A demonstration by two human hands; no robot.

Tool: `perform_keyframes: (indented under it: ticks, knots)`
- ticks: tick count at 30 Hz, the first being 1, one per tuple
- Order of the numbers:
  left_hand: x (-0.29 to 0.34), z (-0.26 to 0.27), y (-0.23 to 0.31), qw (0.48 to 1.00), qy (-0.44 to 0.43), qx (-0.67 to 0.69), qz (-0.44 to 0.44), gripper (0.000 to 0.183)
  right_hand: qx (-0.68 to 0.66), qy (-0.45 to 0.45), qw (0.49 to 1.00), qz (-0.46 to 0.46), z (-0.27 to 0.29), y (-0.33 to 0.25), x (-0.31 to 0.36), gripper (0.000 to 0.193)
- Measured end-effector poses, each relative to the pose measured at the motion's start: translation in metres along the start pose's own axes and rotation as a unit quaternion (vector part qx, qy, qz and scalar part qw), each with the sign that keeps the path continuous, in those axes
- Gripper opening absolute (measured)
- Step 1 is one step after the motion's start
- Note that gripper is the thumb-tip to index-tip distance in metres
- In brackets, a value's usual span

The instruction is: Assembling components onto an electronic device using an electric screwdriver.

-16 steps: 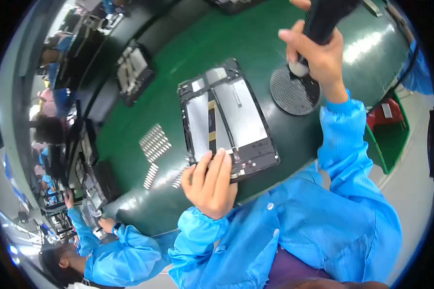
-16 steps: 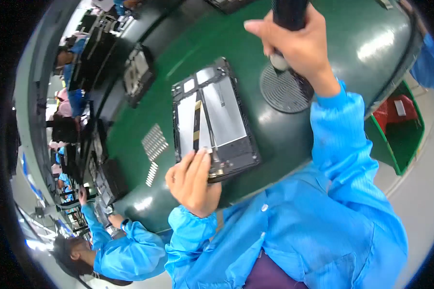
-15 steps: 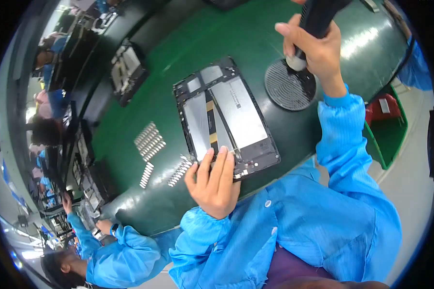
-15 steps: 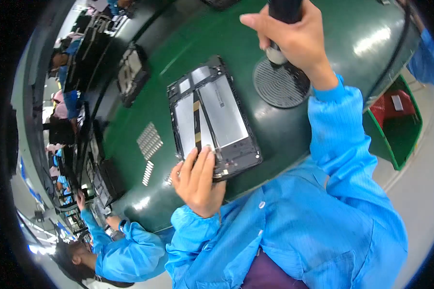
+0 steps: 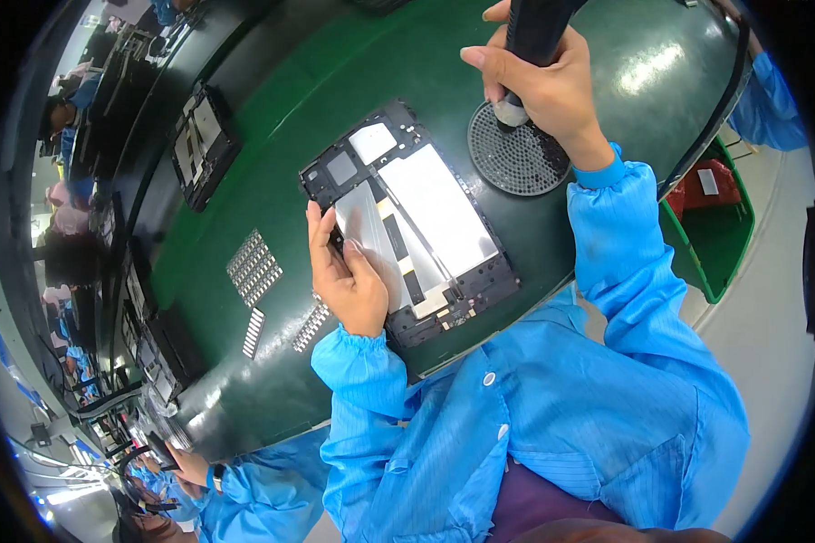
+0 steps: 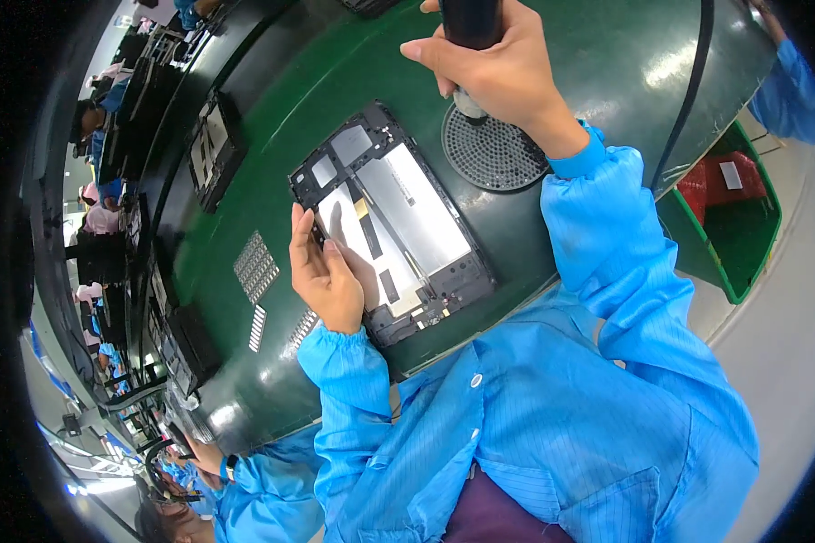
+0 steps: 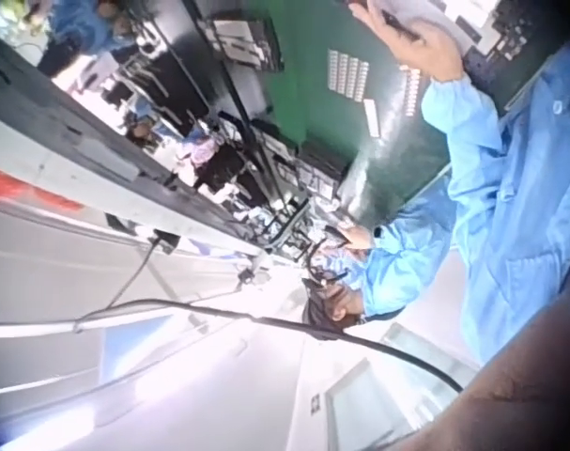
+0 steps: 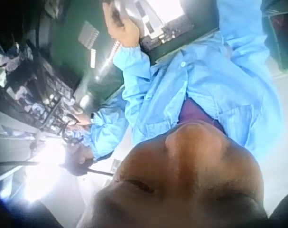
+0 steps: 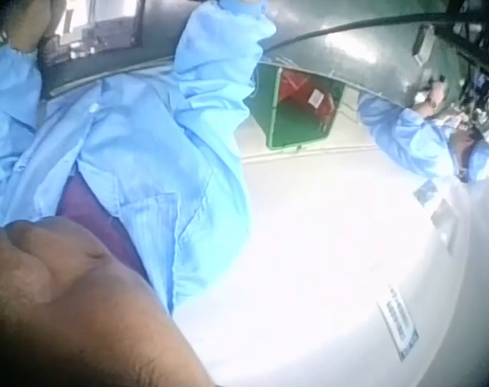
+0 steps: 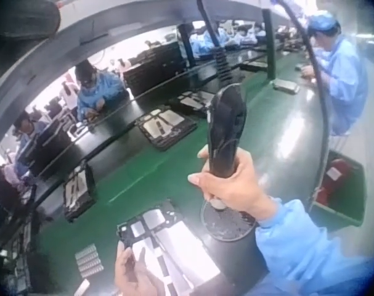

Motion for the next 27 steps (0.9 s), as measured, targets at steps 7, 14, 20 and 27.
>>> perform_keyframes:
  ticks: [7, 14, 20, 27]
  knots:
    - [0.002, -0.005, 0.005, 1.0, 0.02, -0.024, 0.004, 0.041, 0.001, 0.0, 1.0, 0.013, 0.0, 0.006, -0.005, 0.033]
    - [0.002, -0.005, 0.002, 0.999, 0.015, -0.03, 0.007, 0.04, 0.01, -0.012, 1.0, -0.012, -0.001, 0.011, -0.007, 0.032]
    - [0.003, -0.005, 0.001, 0.998, 0.013, -0.061, -0.002, 0.038, 0.008, -0.007, 1.0, -0.015, 0.002, 0.012, -0.003, 0.031]
    - [0.005, 0.004, -0.017, 0.995, 0.06, -0.066, -0.032, 0.038, 0.05, 0.01, 0.997, -0.053, -0.015, 0.019, -0.005, 0.03]
Point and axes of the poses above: each hand's wrist, its own x-axis away from the middle knuckle, its own z-axis out of the back of the hand, y = z × x, the point moved 6 cm from there along -x, towards the middle knuckle, and after that the axes turned 14 degrees about -y, right-handed, at the moved point
